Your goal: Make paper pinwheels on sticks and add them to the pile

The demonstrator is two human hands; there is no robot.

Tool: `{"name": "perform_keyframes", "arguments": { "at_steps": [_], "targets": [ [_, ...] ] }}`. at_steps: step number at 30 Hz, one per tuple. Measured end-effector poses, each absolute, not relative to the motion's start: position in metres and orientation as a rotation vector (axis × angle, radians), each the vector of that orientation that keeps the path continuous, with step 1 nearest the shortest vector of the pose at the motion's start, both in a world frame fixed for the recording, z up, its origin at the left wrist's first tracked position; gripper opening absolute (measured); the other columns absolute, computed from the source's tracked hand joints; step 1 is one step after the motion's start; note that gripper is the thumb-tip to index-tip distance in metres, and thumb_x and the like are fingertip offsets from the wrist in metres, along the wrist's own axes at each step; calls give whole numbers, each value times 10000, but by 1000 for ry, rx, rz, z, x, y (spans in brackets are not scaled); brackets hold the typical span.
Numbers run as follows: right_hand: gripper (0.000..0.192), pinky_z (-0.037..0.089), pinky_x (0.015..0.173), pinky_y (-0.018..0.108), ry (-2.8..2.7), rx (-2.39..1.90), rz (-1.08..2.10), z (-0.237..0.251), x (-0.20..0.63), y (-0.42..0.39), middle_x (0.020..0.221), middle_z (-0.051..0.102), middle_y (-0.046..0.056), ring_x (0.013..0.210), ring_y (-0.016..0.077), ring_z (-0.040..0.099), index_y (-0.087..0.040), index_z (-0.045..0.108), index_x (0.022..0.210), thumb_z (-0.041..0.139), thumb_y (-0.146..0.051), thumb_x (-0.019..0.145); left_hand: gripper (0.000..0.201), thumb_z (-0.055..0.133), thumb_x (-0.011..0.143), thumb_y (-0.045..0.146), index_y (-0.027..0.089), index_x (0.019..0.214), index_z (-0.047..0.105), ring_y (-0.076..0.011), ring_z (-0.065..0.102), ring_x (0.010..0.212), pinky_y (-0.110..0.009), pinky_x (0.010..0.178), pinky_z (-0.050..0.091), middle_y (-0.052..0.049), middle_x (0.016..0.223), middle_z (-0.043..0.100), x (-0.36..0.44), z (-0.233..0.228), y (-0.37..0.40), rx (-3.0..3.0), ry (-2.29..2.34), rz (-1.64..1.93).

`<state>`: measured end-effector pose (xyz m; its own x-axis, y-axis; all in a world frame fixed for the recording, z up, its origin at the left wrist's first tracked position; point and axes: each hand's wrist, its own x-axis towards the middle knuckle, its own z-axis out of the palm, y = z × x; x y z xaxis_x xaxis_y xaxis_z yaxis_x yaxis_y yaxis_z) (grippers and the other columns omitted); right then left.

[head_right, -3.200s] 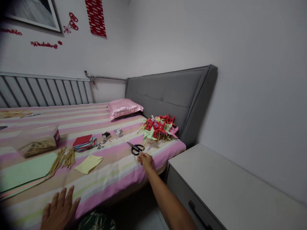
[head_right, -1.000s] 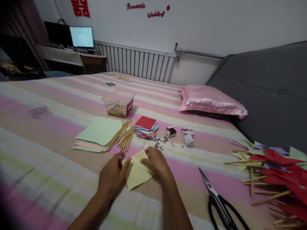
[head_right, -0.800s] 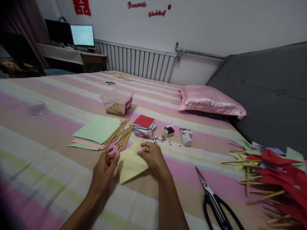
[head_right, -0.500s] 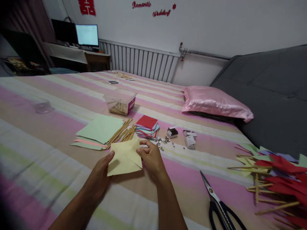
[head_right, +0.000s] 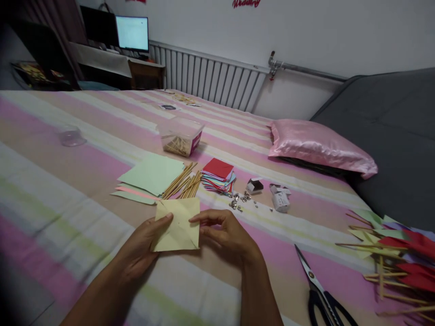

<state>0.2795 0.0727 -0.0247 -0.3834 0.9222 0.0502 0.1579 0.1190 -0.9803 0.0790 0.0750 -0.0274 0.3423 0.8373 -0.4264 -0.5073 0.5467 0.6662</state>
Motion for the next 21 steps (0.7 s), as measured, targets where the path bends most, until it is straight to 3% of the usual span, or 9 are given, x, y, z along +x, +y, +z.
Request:
{"name": "perform_keyframes", "arguments": {
  "at_steps": [8,14,21],
  "targets": [
    [52,447,667,234,-1694,-1082,1281,-23,275,74,753,674,22,708,135,591,-180,721,740,691,-212,711,450,748,644,286,42,1012,660,-255,686,673,-269,529,496,-150,773,736,90,-21,68,500,835,874],
    [227,353,504,199,-1617,-1092,1312,-25,272,73,588,561,-10,539,83,466,-144,668,618,698,-343,721,473,756,622,318,41,995,665,-240,677,639,-262,519,473,-142,734,733,97,-23,65,527,856,883],
    [247,329,473,193,-1638,-1167,1294,-24,274,73,548,552,-10,512,78,447,-126,639,599,693,-336,717,432,782,583,300,49,923,692,-203,658,581,-244,523,462,-116,677,729,102,-21,63,566,874,885]
  ]
}}
